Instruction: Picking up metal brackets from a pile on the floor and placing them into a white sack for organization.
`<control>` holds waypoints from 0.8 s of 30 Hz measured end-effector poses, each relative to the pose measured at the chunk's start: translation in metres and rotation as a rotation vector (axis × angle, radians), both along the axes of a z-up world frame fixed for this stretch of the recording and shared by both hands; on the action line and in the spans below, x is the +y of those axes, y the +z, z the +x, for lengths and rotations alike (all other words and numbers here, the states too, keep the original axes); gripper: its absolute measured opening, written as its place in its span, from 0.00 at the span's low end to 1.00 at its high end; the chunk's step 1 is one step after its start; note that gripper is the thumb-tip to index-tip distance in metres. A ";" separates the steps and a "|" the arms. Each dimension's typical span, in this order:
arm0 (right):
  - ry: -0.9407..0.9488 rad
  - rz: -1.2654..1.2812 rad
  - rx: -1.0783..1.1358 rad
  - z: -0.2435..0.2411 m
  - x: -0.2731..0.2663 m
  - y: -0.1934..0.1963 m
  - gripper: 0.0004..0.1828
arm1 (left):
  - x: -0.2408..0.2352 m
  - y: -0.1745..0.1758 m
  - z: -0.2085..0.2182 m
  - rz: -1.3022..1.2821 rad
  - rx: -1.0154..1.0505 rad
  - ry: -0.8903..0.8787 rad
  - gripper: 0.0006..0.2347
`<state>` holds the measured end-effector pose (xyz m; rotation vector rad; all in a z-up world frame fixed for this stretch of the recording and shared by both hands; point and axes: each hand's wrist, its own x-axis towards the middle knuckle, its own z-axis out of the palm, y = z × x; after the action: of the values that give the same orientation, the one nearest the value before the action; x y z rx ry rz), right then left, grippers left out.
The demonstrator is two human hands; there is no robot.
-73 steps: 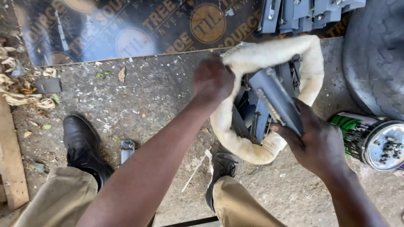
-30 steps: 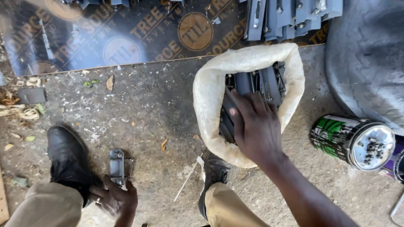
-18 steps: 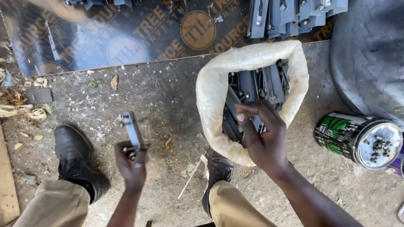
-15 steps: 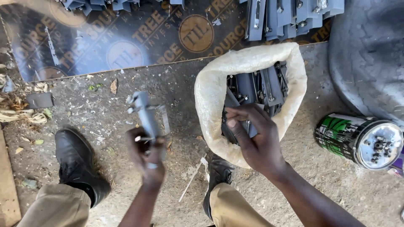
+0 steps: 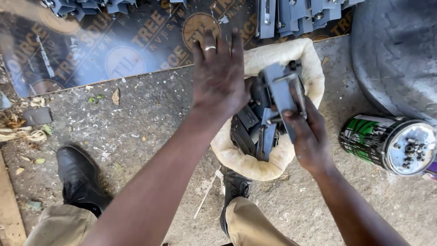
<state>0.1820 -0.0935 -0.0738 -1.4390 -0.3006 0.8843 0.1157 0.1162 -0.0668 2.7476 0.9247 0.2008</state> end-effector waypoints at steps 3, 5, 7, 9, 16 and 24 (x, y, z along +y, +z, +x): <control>0.248 -0.414 -0.552 0.008 -0.004 0.005 0.25 | 0.019 -0.005 0.018 -0.227 0.067 0.045 0.19; 0.449 -0.455 -0.991 0.011 -0.003 0.002 0.26 | 0.029 -0.010 0.028 -0.567 0.163 0.106 0.18; 0.487 -0.420 -1.077 0.014 0.009 -0.001 0.25 | 0.024 -0.025 0.037 -0.464 0.159 0.095 0.12; 0.534 -0.372 -1.156 0.010 0.025 -0.001 0.23 | 0.017 -0.027 0.035 -0.358 0.161 0.097 0.06; 0.733 -0.469 -1.204 0.011 0.075 -0.066 0.33 | 0.010 -0.010 0.031 -0.380 -0.044 0.070 0.10; 0.678 -0.446 -1.096 0.011 0.078 -0.071 0.33 | 0.014 -0.012 0.009 -0.371 -0.210 -0.046 0.12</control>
<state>0.1934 -0.0153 -0.1445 -2.2045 -1.5551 0.6008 0.1243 0.1303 -0.0790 2.3520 0.7556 0.2729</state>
